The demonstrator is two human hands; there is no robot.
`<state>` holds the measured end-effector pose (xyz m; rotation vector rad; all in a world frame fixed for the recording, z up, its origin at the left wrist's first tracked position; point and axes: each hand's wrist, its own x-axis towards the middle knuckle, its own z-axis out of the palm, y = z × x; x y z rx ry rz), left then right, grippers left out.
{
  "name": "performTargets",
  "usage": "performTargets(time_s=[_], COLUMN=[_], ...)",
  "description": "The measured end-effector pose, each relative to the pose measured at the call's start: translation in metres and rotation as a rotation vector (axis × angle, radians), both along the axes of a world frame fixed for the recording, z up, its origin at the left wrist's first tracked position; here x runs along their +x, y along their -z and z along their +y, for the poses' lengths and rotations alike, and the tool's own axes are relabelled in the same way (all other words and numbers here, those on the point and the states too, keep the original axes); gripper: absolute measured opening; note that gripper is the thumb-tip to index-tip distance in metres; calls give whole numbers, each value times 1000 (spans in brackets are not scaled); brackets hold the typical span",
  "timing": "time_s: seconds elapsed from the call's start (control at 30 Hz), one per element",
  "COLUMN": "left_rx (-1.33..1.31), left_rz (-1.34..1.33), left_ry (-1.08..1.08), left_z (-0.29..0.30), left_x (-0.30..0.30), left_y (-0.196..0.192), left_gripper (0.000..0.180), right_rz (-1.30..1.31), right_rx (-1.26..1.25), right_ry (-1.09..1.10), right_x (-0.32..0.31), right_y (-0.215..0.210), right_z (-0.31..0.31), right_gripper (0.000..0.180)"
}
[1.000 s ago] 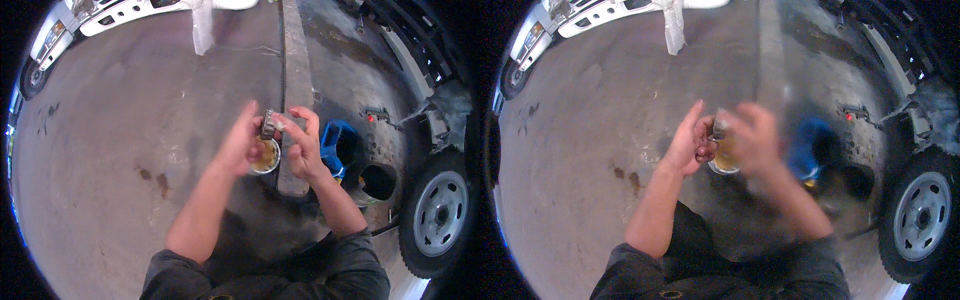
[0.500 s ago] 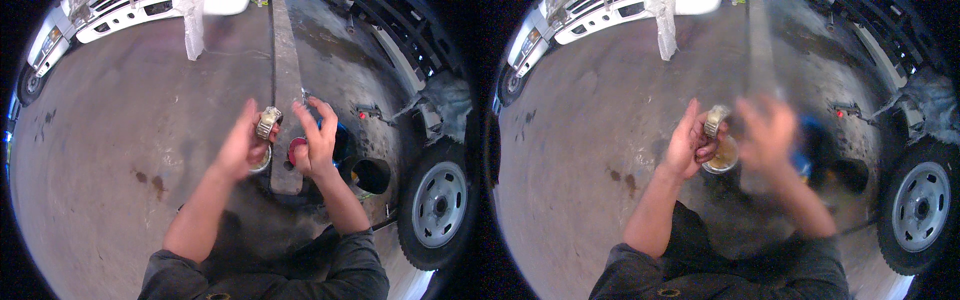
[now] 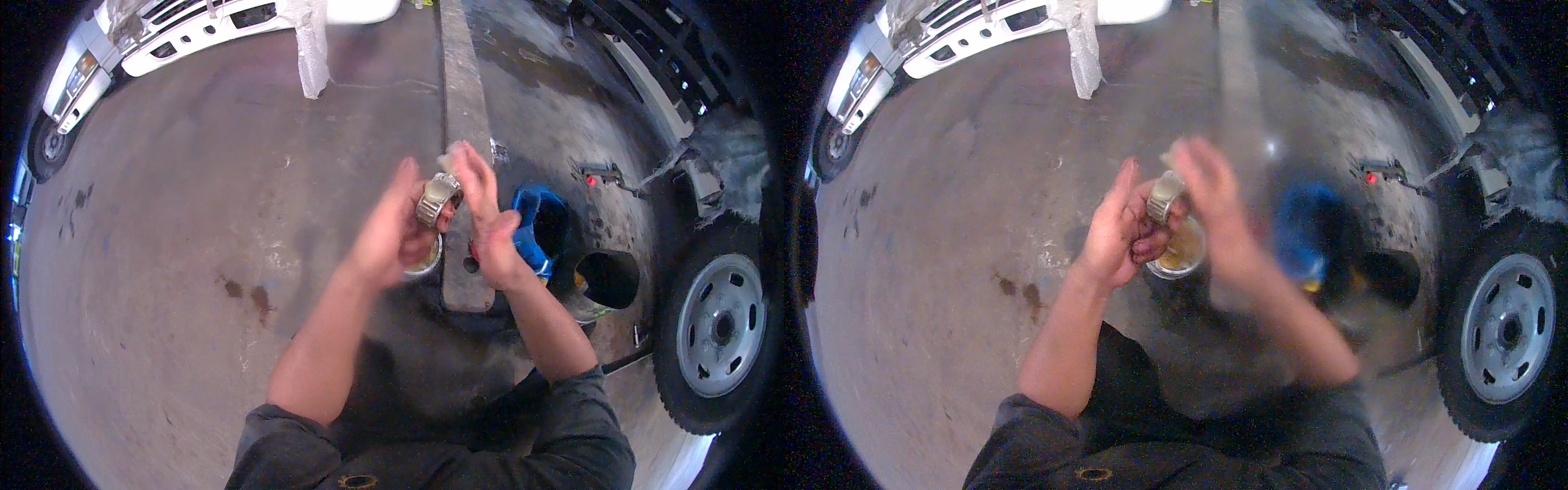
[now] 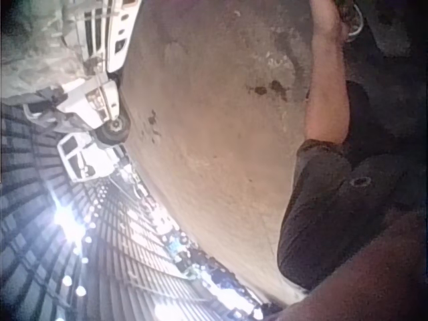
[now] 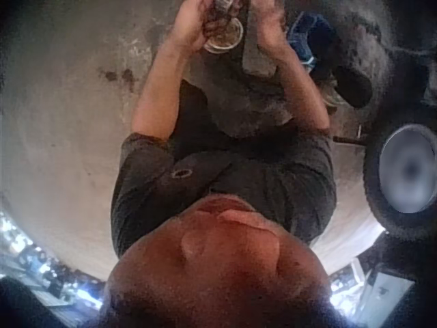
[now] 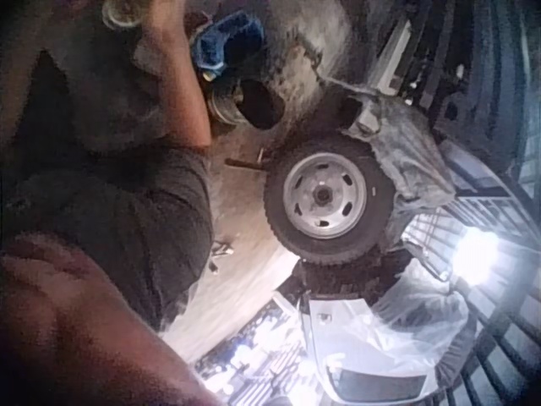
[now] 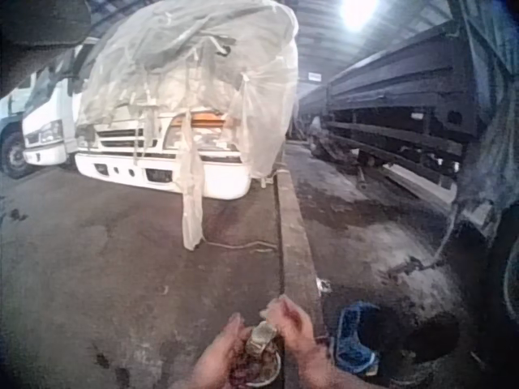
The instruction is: The person scoops grease from a container and spreads it by hand into a wheel bearing. They then move to a vehicle wheel and apply the grease to the hub area around the lug nuts.
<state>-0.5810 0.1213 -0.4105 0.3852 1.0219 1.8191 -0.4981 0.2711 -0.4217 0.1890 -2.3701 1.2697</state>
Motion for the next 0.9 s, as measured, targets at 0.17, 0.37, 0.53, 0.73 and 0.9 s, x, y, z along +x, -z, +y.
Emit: performTargets(time_s=[0.17, 0.37, 0.53, 0.73, 0.9], left_rx=[88, 66, -3, 28, -7], left_rz=[-121, -16, -4, -8, -35], left_ry=[9, -43, -61, -13, -74], left_z=[-2, -2, -2, 3, 0], left_x=[2, 1, 4, 4, 9], left_y=[-2, -2, -2, -1, -6], left_gripper=[66, 60, 58, 61, 65], right_rz=[336, 340, 273, 309, 250], right_rx=[462, 463, 736, 440, 861], right_ry=[290, 262, 293, 202, 321], right_x=[10, 9, 3, 8, 10], right_y=[21, -6, -15, -12, -11], right_z=[18, 14, 20, 2, 6], right_gripper=[73, 73, 74, 76, 77])
